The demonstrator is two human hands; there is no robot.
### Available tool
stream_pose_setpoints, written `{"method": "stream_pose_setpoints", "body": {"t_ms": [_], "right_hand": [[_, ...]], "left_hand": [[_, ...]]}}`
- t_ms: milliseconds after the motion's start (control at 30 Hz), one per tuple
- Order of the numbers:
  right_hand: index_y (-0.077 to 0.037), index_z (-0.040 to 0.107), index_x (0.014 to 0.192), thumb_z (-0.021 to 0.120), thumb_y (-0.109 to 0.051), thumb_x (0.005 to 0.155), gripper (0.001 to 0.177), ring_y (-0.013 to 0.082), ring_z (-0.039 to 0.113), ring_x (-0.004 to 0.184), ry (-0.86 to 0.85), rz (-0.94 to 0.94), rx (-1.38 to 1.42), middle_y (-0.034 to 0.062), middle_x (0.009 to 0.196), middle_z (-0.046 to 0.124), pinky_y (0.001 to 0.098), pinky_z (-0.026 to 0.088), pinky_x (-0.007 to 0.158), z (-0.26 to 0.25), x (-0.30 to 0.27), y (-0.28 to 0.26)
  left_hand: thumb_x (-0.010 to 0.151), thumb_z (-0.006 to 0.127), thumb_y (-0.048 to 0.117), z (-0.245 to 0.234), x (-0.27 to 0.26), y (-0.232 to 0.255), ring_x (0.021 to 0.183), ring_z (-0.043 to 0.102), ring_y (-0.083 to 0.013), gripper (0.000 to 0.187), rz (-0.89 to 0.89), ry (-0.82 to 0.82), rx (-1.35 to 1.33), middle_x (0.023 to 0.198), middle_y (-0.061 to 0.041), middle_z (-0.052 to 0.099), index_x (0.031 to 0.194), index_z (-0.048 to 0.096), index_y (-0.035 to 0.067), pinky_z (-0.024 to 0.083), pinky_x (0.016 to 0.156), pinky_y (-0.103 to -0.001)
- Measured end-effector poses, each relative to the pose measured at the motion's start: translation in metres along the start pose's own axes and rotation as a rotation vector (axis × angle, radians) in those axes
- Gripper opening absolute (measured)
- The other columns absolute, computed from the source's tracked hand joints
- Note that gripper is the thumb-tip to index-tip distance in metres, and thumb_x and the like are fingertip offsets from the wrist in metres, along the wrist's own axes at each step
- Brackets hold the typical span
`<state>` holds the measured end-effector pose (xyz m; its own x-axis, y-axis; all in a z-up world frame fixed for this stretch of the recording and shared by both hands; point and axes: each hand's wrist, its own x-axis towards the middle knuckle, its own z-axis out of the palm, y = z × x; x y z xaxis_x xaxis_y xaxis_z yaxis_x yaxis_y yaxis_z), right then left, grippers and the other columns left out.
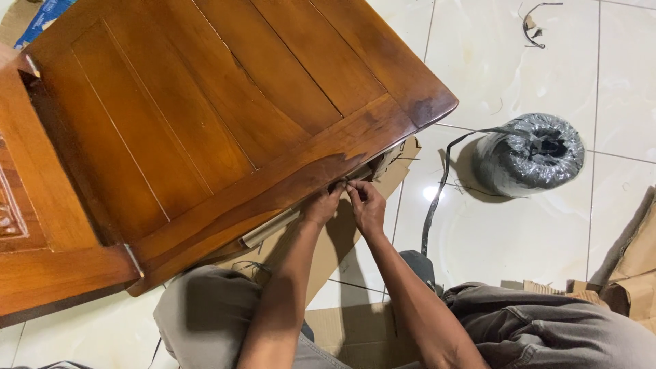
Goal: Wrapping cardboard around wooden chair legs and securing them with plastic straps
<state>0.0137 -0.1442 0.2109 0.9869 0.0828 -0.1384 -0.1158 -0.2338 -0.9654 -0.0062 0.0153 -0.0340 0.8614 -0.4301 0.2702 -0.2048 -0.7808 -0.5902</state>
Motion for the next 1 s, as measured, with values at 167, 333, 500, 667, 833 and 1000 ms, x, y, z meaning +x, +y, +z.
{"method": "stream_pose_setpoints", "body": {"t_ms": [167,333,500,667,833,1000], "right_hand": [[-0.01,0.079,0.101,0.079,-0.019,0.093,0.012,0.0137,0.062,0.07,0.028,0.015,-0.054,0.0088,0.075,0.072,0.0318,0.053,0.066,0.001,-0.006,0.013],[-0.013,0.08,0.099,0.081,-0.022,0.092,0.012,0.0109,0.061,0.067,0.044,0.049,-0.068,0.0048,0.07,0.071,0.029,0.052,0.065,-0.003,-0.011,0.023],[-0.015,0.079,0.098,0.08,-0.023,0.093,0.01,0.0107,0.06,0.066,0.038,0.068,-0.083,0.0045,0.069,0.071,0.0289,0.052,0.064,-0.003,-0.016,0.031],[-0.015,0.077,0.094,0.076,-0.024,0.096,0.009,0.0107,0.057,0.064,0.068,0.097,-0.083,0.0014,0.065,0.066,0.0287,0.051,0.064,-0.002,-0.025,0.022],[-0.016,0.075,0.092,0.074,-0.025,0.097,0.011,0.0133,0.059,0.064,0.098,0.063,-0.129,0.0021,0.065,0.066,0.03,0.051,0.063,0.0,-0.028,0.022],[-0.014,0.072,0.093,0.072,-0.025,0.099,0.013,0.0211,0.063,0.066,0.138,0.004,-0.186,0.0084,0.068,0.066,0.0357,0.052,0.065,0.001,-0.035,0.011]], "left_hand": [[0.088,0.043,0.023,0.026,-0.011,0.015,0.099,0.065,-0.0301,0.042,0.116,-0.131,0.069,0.13,-0.007,0.063,0.119,0.071,0.015,0.052,0.075,-0.049],[0.085,0.046,0.019,0.036,-0.007,0.026,0.082,0.069,-0.0351,0.044,-0.036,-0.037,-0.054,0.124,-0.01,0.065,0.12,0.07,0.01,0.052,0.073,-0.053],[0.088,0.046,0.021,0.008,-0.004,0.008,0.083,0.069,-0.0348,0.039,-0.057,0.019,-0.048,0.114,-0.008,0.068,0.113,0.075,0.015,0.053,0.074,-0.052],[0.084,0.053,0.027,0.019,-0.008,0.025,0.081,0.07,-0.0417,0.033,-0.351,0.075,-0.369,0.086,-0.021,0.069,0.11,0.074,0.022,0.057,0.064,-0.053],[0.087,0.055,0.027,-0.001,0.0,0.016,0.083,0.069,-0.0392,0.029,-0.37,0.051,-0.373,0.087,-0.019,0.069,0.105,0.076,0.018,0.059,0.072,-0.052],[0.084,0.059,0.025,-0.034,0.009,-0.005,0.088,0.07,-0.0391,0.028,-0.402,0.063,-0.366,0.089,-0.019,0.07,0.103,0.075,0.014,0.058,0.078,-0.052]]}}
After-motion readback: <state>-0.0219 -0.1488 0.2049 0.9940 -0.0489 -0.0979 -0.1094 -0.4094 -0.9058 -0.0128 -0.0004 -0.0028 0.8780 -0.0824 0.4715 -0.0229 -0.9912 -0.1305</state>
